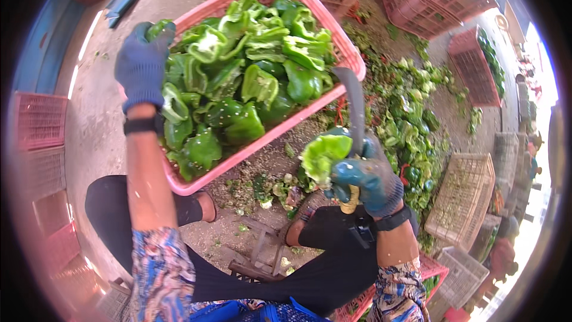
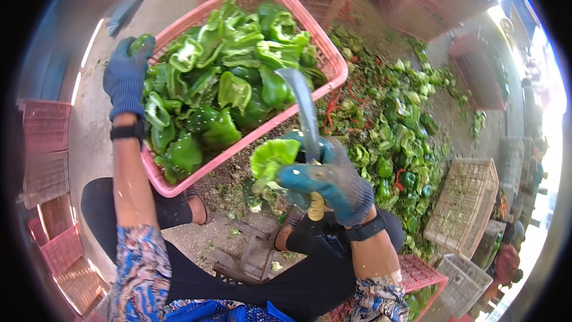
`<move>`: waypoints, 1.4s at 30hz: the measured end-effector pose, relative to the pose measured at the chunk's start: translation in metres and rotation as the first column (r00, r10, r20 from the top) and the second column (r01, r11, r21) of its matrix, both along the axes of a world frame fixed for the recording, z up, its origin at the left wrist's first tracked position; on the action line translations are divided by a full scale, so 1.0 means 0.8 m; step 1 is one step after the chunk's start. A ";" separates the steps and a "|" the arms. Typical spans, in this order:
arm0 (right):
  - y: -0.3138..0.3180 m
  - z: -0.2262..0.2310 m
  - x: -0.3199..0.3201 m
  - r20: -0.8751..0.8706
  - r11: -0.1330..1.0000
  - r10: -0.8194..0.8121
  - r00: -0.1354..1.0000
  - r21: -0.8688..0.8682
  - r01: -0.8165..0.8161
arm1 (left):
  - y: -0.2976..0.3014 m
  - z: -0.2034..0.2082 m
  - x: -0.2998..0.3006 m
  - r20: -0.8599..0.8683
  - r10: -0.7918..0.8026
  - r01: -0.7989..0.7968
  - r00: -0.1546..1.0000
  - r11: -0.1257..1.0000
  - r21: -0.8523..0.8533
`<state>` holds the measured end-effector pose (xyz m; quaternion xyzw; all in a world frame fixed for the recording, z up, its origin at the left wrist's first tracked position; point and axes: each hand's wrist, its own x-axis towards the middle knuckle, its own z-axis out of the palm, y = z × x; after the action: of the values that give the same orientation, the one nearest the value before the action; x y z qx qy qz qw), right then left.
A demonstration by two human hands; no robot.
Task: The person sorts and cuts green bell peppers using a curved knife, placing the processed pieces into a pink plastic basket while other workers assist in the background.
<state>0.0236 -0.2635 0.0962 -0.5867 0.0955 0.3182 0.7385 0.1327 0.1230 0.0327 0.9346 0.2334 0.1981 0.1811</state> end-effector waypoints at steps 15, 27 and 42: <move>0.005 -0.008 0.008 0.028 0.988 0.151 0.988 -0.031 -0.150 | -0.137 0.068 -0.090 0.254 -0.783 0.537 0.567 0.118 -0.835; -0.013 -0.012 -0.003 0.269 0.921 0.294 0.917 -0.337 -0.196 | -0.225 0.033 -0.140 0.224 -0.601 0.288 0.767 0.011 -0.958; 0.012 -0.003 -0.004 0.134 0.994 -0.090 0.987 -0.043 0.096 | -0.234 0.036 -0.164 0.296 -0.330 0.275 0.896 -0.111 -0.955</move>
<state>0.0204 -0.2537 0.0935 -0.6195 0.0815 0.2413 0.7426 0.0012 -0.0641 0.0615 0.5510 0.0876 -0.0930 0.8247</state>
